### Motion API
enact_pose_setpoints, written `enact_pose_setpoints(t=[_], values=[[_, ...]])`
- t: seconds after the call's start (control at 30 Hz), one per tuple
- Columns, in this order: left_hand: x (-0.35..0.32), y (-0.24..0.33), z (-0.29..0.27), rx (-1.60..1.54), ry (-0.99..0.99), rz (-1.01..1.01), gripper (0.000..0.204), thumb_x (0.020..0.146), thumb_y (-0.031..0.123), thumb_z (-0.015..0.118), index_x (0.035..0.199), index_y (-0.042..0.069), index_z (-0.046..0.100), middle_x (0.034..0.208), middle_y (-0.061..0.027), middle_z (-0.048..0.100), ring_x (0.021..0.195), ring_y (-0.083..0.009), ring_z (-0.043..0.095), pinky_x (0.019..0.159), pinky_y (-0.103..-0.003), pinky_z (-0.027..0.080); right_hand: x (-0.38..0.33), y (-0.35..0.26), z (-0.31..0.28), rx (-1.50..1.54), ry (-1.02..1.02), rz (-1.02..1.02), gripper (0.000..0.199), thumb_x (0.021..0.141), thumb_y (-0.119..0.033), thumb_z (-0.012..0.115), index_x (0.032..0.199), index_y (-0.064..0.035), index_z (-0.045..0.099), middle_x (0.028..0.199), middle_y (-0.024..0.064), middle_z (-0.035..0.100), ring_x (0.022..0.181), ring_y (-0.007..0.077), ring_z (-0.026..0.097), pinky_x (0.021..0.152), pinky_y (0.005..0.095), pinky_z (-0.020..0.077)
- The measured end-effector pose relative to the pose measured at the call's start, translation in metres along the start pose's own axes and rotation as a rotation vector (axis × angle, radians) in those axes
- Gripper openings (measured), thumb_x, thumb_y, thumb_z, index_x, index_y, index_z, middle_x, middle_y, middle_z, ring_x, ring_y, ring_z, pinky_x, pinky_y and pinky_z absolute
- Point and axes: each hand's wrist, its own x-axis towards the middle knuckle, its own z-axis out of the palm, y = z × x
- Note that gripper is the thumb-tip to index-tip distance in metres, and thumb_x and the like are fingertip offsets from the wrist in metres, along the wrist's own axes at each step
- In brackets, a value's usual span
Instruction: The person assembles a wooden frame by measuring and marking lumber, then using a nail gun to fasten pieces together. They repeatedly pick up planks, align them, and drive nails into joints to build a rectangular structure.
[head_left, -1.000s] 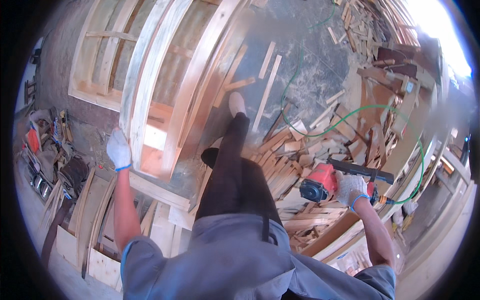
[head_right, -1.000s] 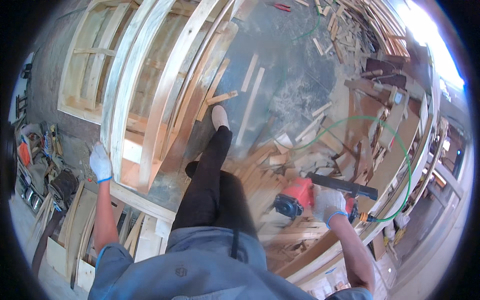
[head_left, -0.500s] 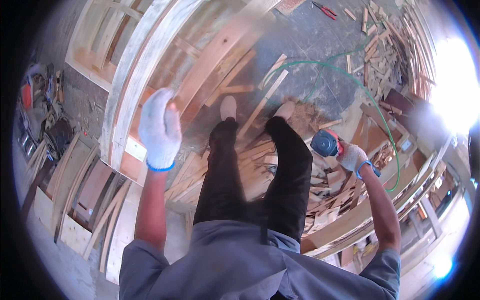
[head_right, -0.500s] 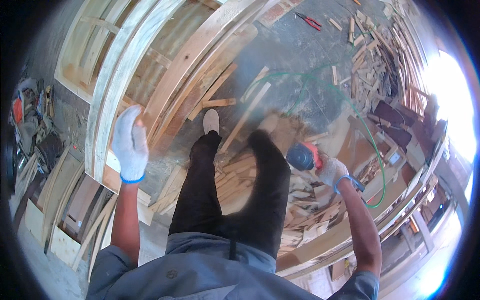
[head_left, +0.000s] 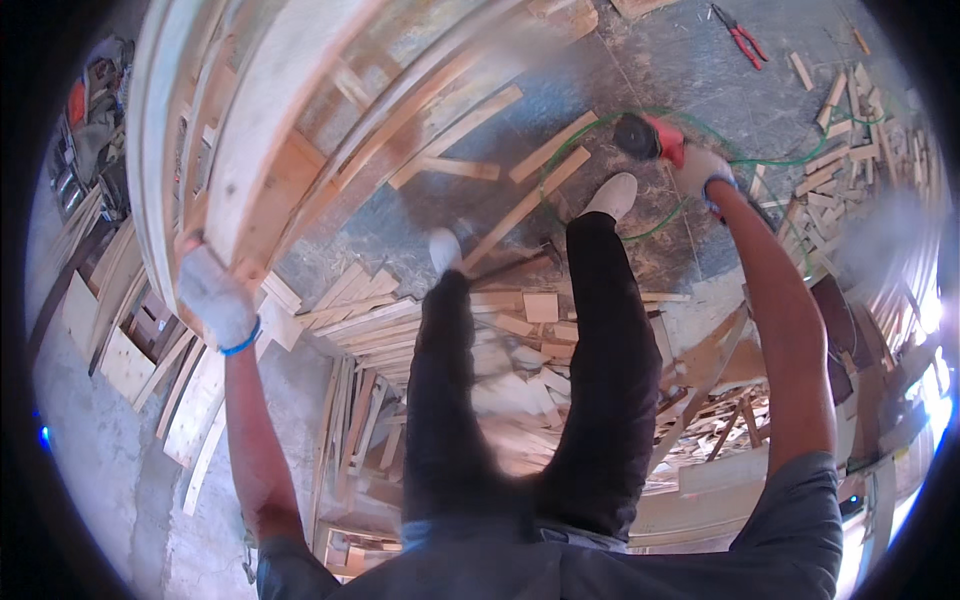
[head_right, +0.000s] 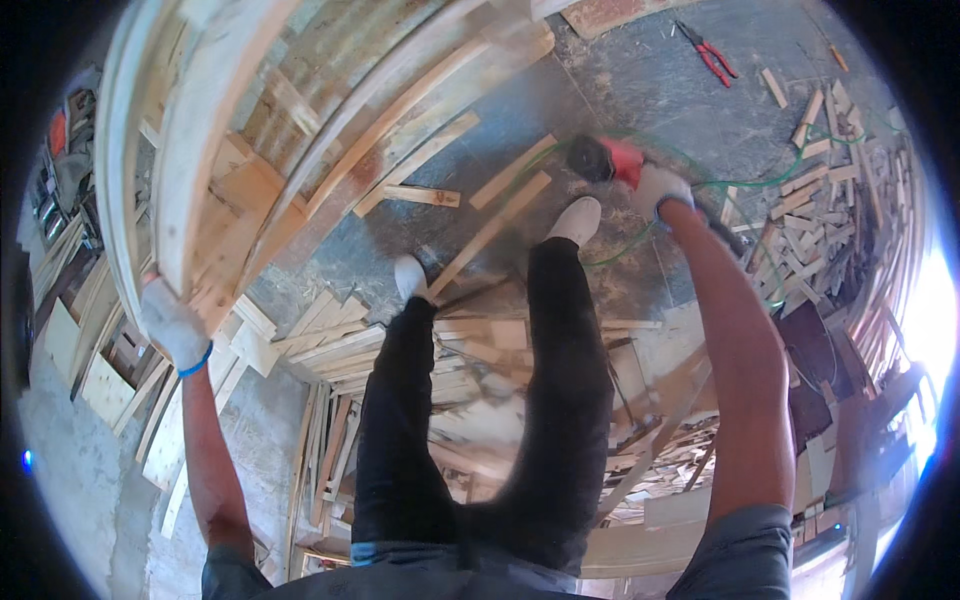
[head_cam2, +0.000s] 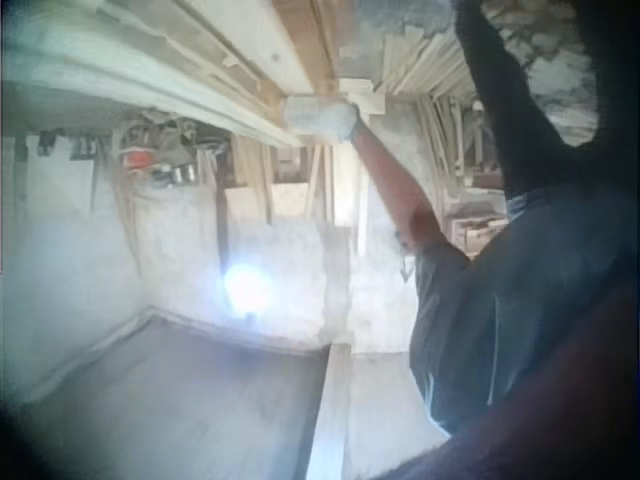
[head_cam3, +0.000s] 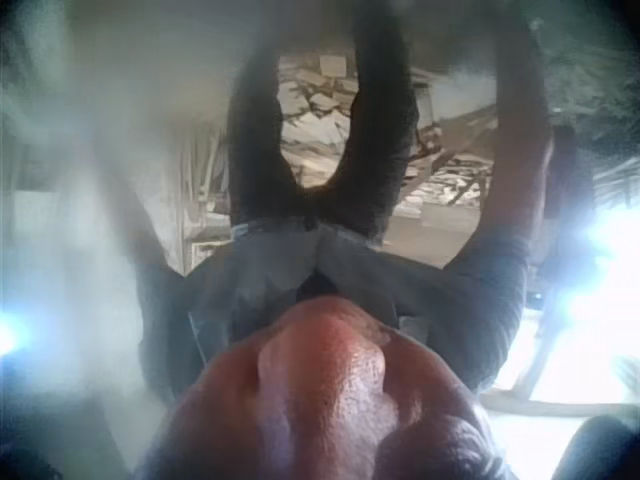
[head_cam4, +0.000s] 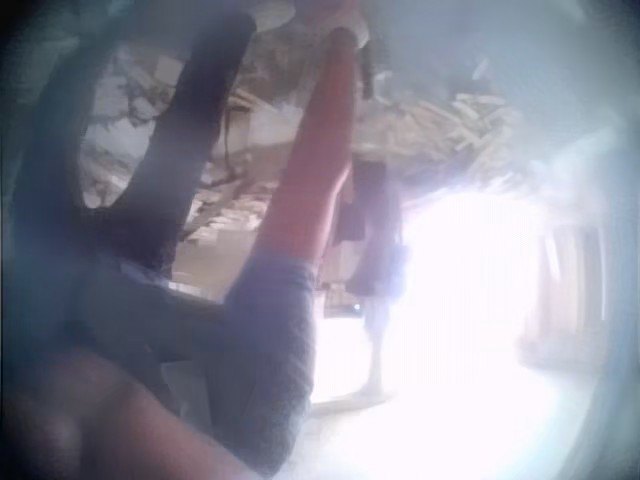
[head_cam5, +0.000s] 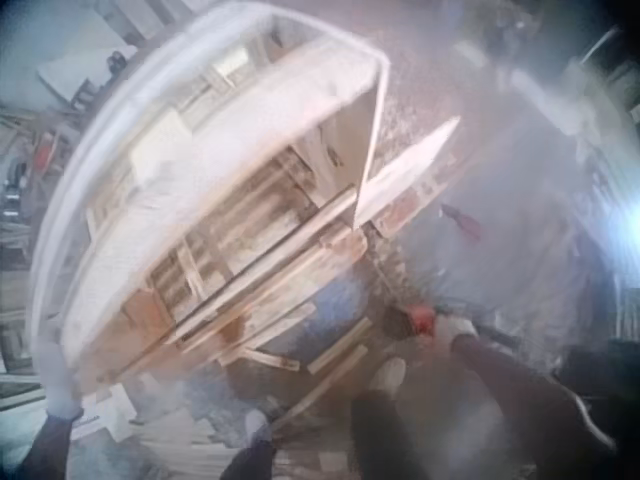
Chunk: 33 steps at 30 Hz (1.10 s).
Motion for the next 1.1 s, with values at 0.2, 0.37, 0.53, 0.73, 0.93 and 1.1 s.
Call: enact_pose_setpoints(t=[0.2, 0.37, 0.53, 0.73, 0.93, 1.1], values=[[0.003, -0.014, -0.029, -0.113, -0.087, -0.528, 0.045, 0.101, 0.037, 0.044, 0.11, -0.001, 0.066, 0.097, -0.0103, 0.068, 0.084, -0.0184, 0.061, 0.076, -0.032, 0.049, 0.071, -0.007, -0.027, 0.045, 0.216, 0.098, 0.045, 0.092, -0.028, 0.065, 0.124, 0.0025, 0.061, 0.111, 0.0283, 0.072, 0.106, 0.0445, 0.07, 0.09, 0.0531, 0.056], [0.005, -0.021, -0.033, -0.261, -0.048, -0.537, 0.046, 0.1, 0.035, 0.042, 0.109, -0.002, 0.066, 0.095, -0.0111, 0.069, 0.08, -0.0175, 0.06, 0.072, -0.032, 0.047, 0.083, -0.007, 0.02, 0.066, 0.241, 0.1, 0.064, 0.094, -0.032, 0.065, 0.139, 0.0012, 0.033, 0.1, 0.0317, 0.072, 0.096, 0.0485, 0.071, 0.083, 0.0571, 0.0553], [0.002, -0.017, -0.03, -0.179, -0.017, -0.49, 0.044, 0.1, 0.035, 0.044, 0.108, -0.002, 0.066, 0.093, -0.0108, 0.068, 0.079, -0.0174, 0.06, 0.071, -0.032, 0.047, 0.072, -0.007, 0.055, 0.039, 0.218, 0.085, 0.089, 0.09, -0.028, 0.067, 0.154, 0.0012, 0.013, 0.103, 0.0312, 0.072, 0.095, 0.0477, 0.071, 0.082, 0.0577, 0.0555], [0.002, -0.017, -0.028, -0.117, 0.049, -0.404, 0.042, 0.101, 0.035, 0.046, 0.107, -0.001, 0.067, 0.09, -0.0104, 0.068, 0.078, -0.0174, 0.061, 0.069, -0.032, 0.047, 0.085, -0.008, 0.051, -0.028, 0.146, 0.008, 0.065, 0.089, -0.029, 0.065, 0.143, -0.0003, 0.041, 0.102, 0.0258, 0.073, 0.092, 0.045, 0.071, 0.084, 0.0537, 0.0561], [-0.014, -0.006, -0.004, -0.03, 0.172, -0.268, 0.041, 0.101, 0.034, 0.047, 0.106, -0.001, 0.067, 0.088, -0.0101, 0.068, 0.077, -0.0174, 0.061, 0.068, -0.032, 0.047, 0.092, -0.135, -0.014, -0.119, 0.159, -0.637, 0.02, 0.09, -0.023, 0.063, 0.098, -0.0056, 0.069, 0.083, 0.0204, 0.072, 0.082, 0.0427, 0.072, 0.076, 0.0515, 0.0578], [-0.025, -0.002, 0.005, 0.031, 0.326, -0.135, 0.039, 0.101, 0.034, 0.049, 0.105, 0.0, 0.068, 0.086, -0.0098, 0.068, 0.076, -0.0173, 0.062, 0.067, -0.032, 0.047, 0.134, -0.269, 0.007, -0.455, 0.314, -0.903, 0.012, 0.089, -0.014, 0.061, 0.095, -0.0049, 0.066, 0.087, 0.0157, 0.072, 0.081, 0.0332, 0.073, 0.069, 0.0475, 0.0582]])
